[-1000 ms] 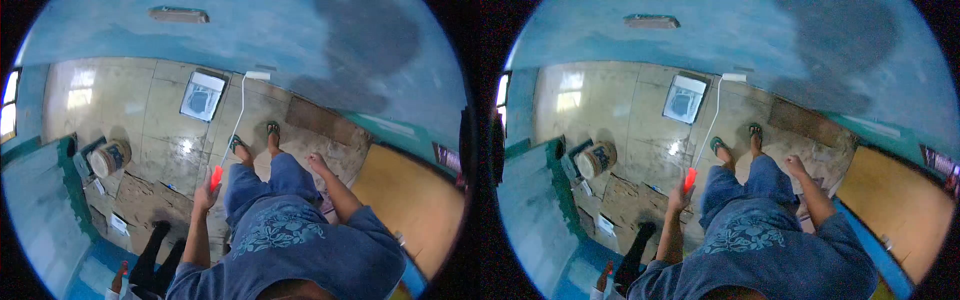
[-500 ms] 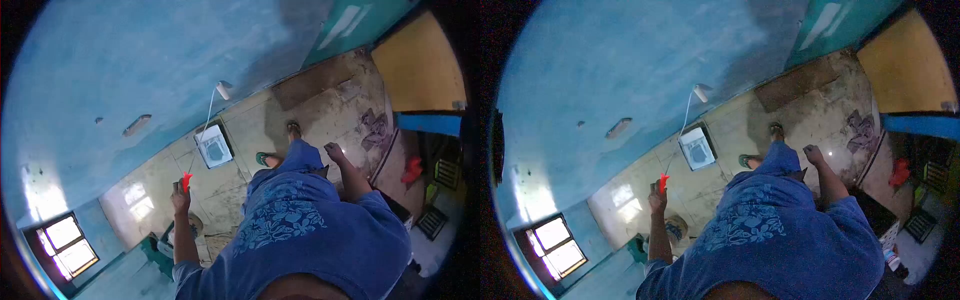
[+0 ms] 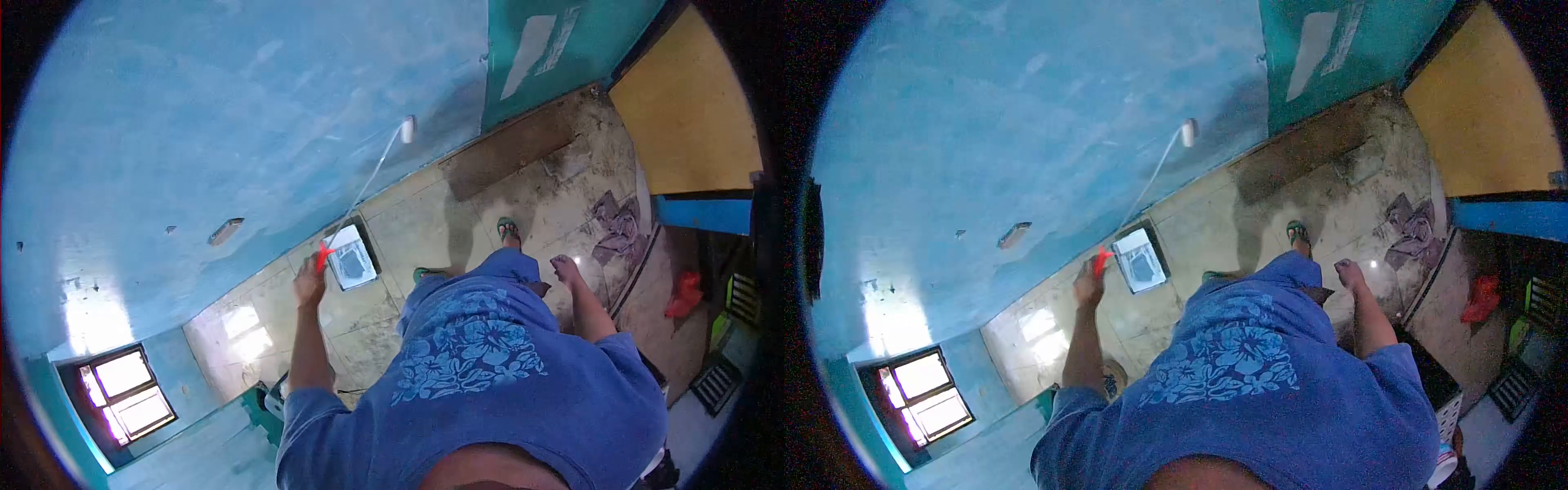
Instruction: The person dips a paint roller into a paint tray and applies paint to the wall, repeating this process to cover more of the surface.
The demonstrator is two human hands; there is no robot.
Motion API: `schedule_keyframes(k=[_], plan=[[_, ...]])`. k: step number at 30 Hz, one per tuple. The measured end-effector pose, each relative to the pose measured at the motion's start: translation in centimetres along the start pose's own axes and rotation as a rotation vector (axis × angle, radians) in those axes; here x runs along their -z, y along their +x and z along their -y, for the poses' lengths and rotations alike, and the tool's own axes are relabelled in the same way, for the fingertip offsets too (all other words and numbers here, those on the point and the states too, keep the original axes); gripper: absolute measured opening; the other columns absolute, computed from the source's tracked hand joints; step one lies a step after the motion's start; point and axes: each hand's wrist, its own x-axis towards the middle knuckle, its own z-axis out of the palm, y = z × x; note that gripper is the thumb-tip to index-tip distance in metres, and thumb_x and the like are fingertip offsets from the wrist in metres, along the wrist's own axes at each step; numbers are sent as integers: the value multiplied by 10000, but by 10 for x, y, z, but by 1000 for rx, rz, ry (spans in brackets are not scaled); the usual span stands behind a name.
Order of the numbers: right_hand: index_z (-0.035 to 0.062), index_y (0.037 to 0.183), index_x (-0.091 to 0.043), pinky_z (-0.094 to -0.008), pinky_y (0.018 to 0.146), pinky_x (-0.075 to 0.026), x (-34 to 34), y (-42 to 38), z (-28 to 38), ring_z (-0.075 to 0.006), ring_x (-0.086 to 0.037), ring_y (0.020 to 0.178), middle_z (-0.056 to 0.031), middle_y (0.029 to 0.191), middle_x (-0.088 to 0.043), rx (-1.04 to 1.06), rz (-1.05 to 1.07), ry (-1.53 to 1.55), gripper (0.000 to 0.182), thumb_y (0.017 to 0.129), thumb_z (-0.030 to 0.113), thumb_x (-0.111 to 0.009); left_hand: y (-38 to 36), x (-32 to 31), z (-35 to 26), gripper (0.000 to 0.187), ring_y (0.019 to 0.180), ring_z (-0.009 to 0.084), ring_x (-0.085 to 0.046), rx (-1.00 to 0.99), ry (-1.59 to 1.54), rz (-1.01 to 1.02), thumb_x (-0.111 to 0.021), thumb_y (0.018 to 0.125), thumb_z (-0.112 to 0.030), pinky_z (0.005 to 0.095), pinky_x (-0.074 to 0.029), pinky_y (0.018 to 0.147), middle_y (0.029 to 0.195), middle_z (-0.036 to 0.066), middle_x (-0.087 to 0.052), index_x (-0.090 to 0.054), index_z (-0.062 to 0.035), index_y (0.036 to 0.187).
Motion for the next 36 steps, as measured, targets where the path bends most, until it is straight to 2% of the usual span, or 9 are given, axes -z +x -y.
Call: schedule_keyframes(k=[1, 5, 12, 14, 23, 26, 31, 34, 36], plan=[[70, 946, -608, -267, 496, -418, 32, -23, 54, -123, -496, 574, -30, 726, -569, -149, -1, 96, 222, 868, 275, -575, 14, -7, -34, 353, 923, 358, -591, 38, -5, 34, -541, 885, -279, 467, -506, 716, 1023, 114, -584, -484, -166, 1215], [40, 1009, -608, -274, 505, -426, 99, -9, 80, -135, -533, 642, -46, 769, -586, -89, -52, 105, 291, 875, 296, -575, 58, -48, -150, 329, 935, 342, -593, -19, 13, -12, -538, 886, -272, 467, -510, 717, 1025, 110, -582, -485, -162, 1192], [24, 1022, -604, -293, 503, -435, 156, 32, 48, -168, -557, 671, -73, 809, -603, -155, 155, -122, 316, 884, 306, -563, 19, -82, -232, 361, 827, 408, -616, 107, -297, 186, -571, 872, -356, 502, -493, 664, 969, 167, -641, -482, -160, 1162], [45, 793, -579, -326, 454, -395, 160, 33, 51, -144, -483, 480, -31, 563, -512, -188, 97, -6, 232, 842, 271, -596, -25, -78, -253, 381, 800, 409, -623, 248, -407, 217, -571, 874, -368, 495, -492, 650, 959, 182, -645, -495, -150, 1177], [0, 871, -600, -338, 522, -431, 159, 83, 82, -173, -542, 552, -102, 648, -585, 68, 215, -206, 281, 834, 275, -557, -165, -41, -283, 565, 496, 138, -584, 865, -847, 241, -634, 850, -200, 302, -488, 457, 650, 102, -605, -429, -54, 1356], [-4, 895, -601, -312, 601, -441, 148, 70, 129, -160, -567, 673, -99, 706, -606, 57, 190, -111, 257, 854, 241, -533, -142, 21, -306, 555, 507, 123, -588, 789, -723, 302, -612, 867, -174, 294, -504, 468, 639, 91, -598, -410, -39, 1366], [-4, 934, -607, -321, 646, -445, 137, 53, 164, -149, -566, 717, -91, 750, -618, 185, 183, 30, 259, 867, 231, -524, -103, 82, -347, 518, 563, 139, -623, 722, -1148, 222, -569, 891, -160, 285, -518, 484, 804, 144, -625, -405, -51, 1370], [-4, 962, -613, -328, 673, -458, 144, 57, 136, -161, -579, 732, -103, 776, -626, 188, 185, -50, 285, 867, 253, -535, -74, 115, -383, 530, 620, 237, -645, 582, -888, 288, -582, 876, -161, 334, -522, 526, 888, 192, -617, -410, -51, 1365], [-4, 972, -617, -330, 693, -466, 159, 75, 110, -175, -591, 745, -113, 793, -631, 156, 204, -97, 304, 868, 271, -539, -61, 115, -403, 529, 701, 341, -630, 319, -472, 136, -588, 859, -182, 408, -508, 603, 874, 219, -603, -432, -40, 1345]])
